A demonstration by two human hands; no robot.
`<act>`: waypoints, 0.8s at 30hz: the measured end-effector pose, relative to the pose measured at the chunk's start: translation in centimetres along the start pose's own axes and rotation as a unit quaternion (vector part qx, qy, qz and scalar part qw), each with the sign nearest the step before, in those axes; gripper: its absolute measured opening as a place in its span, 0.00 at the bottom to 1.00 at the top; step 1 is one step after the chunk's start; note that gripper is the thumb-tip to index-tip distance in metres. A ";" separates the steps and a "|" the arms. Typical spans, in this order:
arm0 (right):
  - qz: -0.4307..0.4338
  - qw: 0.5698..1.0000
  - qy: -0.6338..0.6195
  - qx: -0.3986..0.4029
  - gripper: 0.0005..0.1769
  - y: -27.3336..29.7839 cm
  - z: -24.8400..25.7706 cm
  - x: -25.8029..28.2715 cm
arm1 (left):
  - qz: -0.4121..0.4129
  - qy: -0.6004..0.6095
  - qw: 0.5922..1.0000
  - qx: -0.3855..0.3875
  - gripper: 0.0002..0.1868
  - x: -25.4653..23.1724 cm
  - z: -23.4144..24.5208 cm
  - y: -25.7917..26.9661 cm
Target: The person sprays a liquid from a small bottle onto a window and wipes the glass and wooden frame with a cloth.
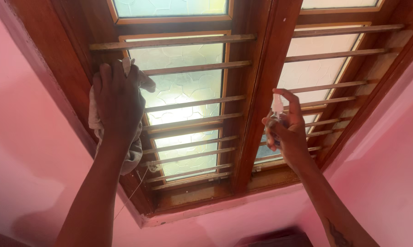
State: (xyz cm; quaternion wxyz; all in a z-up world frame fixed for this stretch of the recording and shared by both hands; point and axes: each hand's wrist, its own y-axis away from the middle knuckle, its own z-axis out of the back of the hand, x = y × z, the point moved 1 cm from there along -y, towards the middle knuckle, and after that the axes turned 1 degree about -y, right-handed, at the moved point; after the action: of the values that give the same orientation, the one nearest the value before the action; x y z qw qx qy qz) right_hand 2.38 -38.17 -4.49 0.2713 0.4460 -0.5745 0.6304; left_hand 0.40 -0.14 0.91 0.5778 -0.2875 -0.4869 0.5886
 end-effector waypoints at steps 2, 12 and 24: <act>-0.037 0.993 -0.097 0.056 0.40 0.4 -0.4 0.0 | -0.001 0.001 1.000 0.002 0.20 0.0 0.2 -0.1; -0.080 0.926 -0.292 0.227 0.43 1.3 -2.7 0.4 | -0.002 0.000 1.000 -0.002 0.20 -0.1 0.4 -0.2; -0.086 0.958 -0.224 0.159 0.48 1.3 -3.7 0.6 | 0.003 0.012 1.000 -0.003 0.22 -0.1 0.5 -0.2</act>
State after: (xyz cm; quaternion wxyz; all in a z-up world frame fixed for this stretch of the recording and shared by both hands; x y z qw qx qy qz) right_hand 0.08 -34.94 -4.35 0.1149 0.6611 -0.4723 0.5716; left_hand 0.04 -0.38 1.22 0.5812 -0.2977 -0.4807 0.5852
